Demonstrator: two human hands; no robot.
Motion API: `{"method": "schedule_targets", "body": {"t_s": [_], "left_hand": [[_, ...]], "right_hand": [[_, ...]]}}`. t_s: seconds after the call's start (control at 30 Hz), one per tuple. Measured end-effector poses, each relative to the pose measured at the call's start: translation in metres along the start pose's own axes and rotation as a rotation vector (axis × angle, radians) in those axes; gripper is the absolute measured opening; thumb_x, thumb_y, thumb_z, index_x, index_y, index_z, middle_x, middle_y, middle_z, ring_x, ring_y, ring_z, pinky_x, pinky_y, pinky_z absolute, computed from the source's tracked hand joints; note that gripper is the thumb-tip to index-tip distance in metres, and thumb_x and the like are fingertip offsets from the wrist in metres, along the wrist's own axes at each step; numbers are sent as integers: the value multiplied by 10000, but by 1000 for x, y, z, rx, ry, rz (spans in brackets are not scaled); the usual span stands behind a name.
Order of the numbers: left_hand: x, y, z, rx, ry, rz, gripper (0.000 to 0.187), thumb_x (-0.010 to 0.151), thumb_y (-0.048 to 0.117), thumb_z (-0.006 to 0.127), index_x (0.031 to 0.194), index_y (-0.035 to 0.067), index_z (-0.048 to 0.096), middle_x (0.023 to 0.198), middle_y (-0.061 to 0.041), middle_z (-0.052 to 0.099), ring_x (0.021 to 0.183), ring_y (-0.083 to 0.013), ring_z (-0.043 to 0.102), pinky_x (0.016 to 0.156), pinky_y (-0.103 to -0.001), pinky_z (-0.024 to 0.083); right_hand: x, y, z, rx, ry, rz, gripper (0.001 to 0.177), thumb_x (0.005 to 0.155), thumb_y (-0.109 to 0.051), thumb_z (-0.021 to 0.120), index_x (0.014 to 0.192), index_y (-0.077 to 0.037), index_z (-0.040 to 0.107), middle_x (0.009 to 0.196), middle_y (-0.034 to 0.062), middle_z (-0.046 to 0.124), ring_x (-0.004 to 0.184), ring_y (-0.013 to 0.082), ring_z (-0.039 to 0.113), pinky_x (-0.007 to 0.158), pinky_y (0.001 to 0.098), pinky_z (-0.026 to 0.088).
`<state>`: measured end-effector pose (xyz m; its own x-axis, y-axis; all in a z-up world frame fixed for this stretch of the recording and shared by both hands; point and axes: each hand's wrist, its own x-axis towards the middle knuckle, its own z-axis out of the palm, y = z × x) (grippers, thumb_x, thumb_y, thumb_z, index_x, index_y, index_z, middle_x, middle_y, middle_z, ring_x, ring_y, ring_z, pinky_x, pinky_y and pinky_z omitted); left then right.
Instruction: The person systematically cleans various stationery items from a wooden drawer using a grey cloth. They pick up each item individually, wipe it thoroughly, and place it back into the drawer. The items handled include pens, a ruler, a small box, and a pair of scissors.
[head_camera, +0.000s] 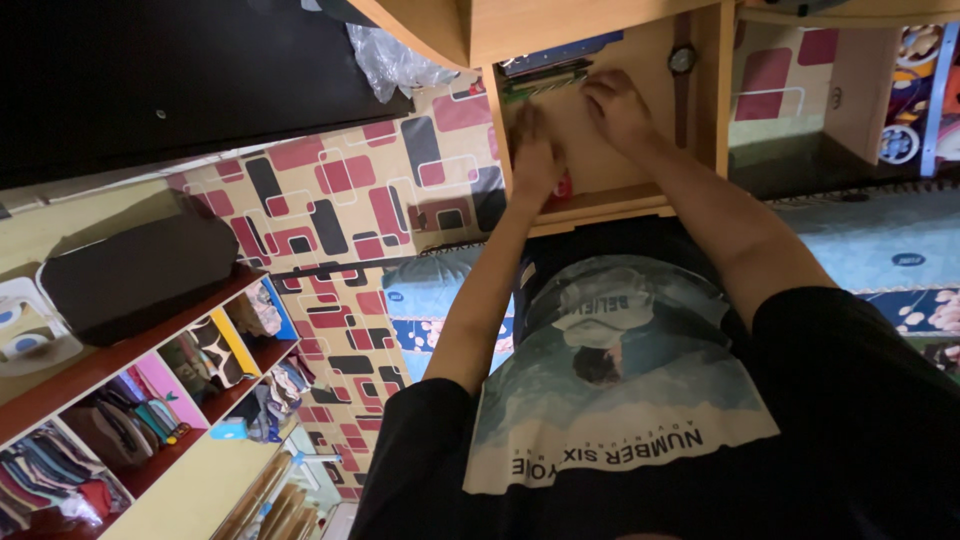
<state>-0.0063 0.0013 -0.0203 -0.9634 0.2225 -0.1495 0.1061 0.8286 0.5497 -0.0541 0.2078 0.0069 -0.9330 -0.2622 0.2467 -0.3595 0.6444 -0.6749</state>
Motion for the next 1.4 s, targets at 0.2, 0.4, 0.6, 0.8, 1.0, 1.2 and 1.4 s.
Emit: {"method": "schedule_targets", "body": {"t_s": [0.2, 0.4, 0.6, 0.8, 1.0, 1.2, 1.4], "left_hand": [[2, 8, -9, -2, -22, -31, 731, 912, 163, 623, 1513, -127, 324, 1640, -289, 224, 1532, -469, 209, 1279, -497, 192], [2, 9, -13, 22, -52, -23, 727, 899, 172, 624, 1498, -128, 342, 1635, -286, 208, 1530, -461, 210, 1279, -494, 187], [-1, 7, -9, -13, -5, -9, 731, 902, 156, 622, 1501, -151, 337, 1646, -298, 188, 1539, -455, 209, 1289, -491, 185], [0, 7, -7, 50, 3, -10, 713, 882, 186, 623, 1466, -151, 391, 1633, -291, 209, 1524, -438, 219, 1264, -520, 169], [-7, 6, -1, 51, 39, -24, 681, 922, 208, 616, 1483, -120, 412, 1636, -272, 270, 1530, -428, 240, 1288, -507, 180], [-5, 15, -8, 50, 98, -3, 655, 943, 231, 632, 1503, -30, 414, 1647, -193, 301, 1526, -394, 316, 1252, -454, 329], [-7, 28, -10, 17, -22, -51, 688, 895, 70, 608, 1555, 123, 424, 1683, -135, 274, 1475, -372, 417, 1036, -434, 526]], "right_hand": [[3, 3, 1, -7, -41, 4, 205, 910, 68, 724, 1112, 32, 732, 1189, 184, 684, 1152, 376, 626, 993, 425, 558], [1, 3, 2, -6, -43, -18, 124, 907, 52, 733, 1027, 25, 720, 1153, 179, 680, 1129, 375, 629, 984, 435, 556], [-11, -1, -2, 5, -46, -12, 134, 909, 34, 721, 1041, 16, 726, 1163, 168, 682, 1133, 381, 626, 993, 444, 543], [-23, -10, -11, -31, -61, 7, 167, 925, -6, 716, 1089, 23, 725, 1202, 181, 677, 1157, 386, 614, 1003, 439, 528], [-33, -17, -21, 34, -100, 94, 168, 889, 3, 707, 1056, 4, 719, 1193, 172, 685, 1164, 377, 618, 1015, 430, 520], [-40, -2, -25, 92, -87, 107, 216, 869, -1, 710, 1084, 15, 720, 1177, 211, 682, 1127, 409, 624, 988, 450, 524], [-38, -7, -48, 115, -37, 168, 302, 867, 4, 682, 1166, 22, 711, 1219, 251, 680, 1168, 434, 626, 991, 467, 519]]}}
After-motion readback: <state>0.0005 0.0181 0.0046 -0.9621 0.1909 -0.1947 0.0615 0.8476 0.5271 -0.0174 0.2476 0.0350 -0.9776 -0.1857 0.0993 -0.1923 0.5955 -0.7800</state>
